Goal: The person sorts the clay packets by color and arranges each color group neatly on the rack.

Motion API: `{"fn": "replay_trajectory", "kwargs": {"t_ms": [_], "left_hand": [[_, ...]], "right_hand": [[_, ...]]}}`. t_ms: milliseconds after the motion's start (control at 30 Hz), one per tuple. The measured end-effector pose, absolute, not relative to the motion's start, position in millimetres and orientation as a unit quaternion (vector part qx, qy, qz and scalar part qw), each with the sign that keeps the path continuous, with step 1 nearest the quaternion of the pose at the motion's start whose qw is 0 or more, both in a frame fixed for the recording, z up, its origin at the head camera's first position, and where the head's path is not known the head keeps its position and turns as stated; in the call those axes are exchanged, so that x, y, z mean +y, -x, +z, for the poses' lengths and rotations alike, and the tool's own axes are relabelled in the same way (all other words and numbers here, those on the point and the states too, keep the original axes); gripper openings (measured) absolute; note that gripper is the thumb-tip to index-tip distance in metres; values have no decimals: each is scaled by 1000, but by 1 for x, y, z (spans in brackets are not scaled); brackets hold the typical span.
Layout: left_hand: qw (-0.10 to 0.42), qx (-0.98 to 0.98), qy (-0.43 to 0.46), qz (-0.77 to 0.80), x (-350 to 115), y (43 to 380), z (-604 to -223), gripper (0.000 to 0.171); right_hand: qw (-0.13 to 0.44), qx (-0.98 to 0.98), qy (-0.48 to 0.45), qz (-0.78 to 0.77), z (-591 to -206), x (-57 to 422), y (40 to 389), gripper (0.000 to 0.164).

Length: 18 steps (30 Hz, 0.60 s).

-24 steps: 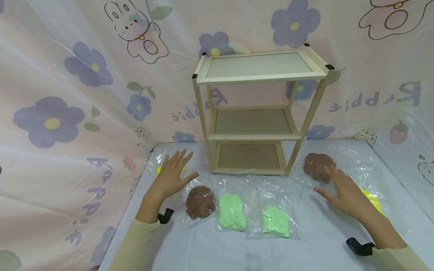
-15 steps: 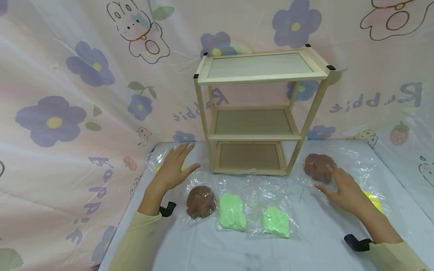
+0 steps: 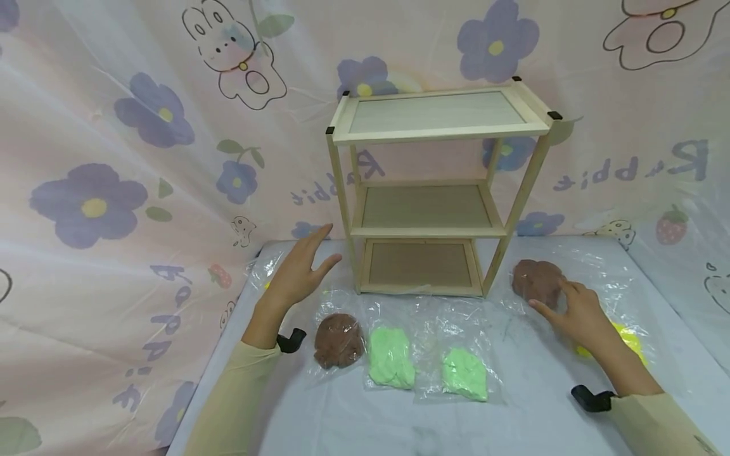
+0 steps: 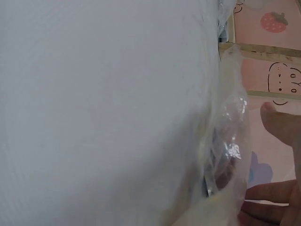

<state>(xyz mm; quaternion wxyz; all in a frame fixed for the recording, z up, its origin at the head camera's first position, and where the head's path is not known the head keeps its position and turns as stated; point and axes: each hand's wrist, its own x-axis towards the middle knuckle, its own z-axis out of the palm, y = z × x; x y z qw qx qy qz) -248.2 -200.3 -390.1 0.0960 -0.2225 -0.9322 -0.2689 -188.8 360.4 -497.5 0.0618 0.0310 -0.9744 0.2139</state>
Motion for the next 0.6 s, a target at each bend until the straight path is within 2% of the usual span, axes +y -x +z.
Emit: {"fn": "replay_trajectory", "kwargs": {"t_ms": [367,600], "left_hand": [[105,-915,228,-316,-187,256,-378,65],[116,-903,220,-350,-175,257,-371,59]], "right_hand": [[43,-978,31,201,-505,360,195,102],[83,-983,21,161,-515,363,200,91]]}}
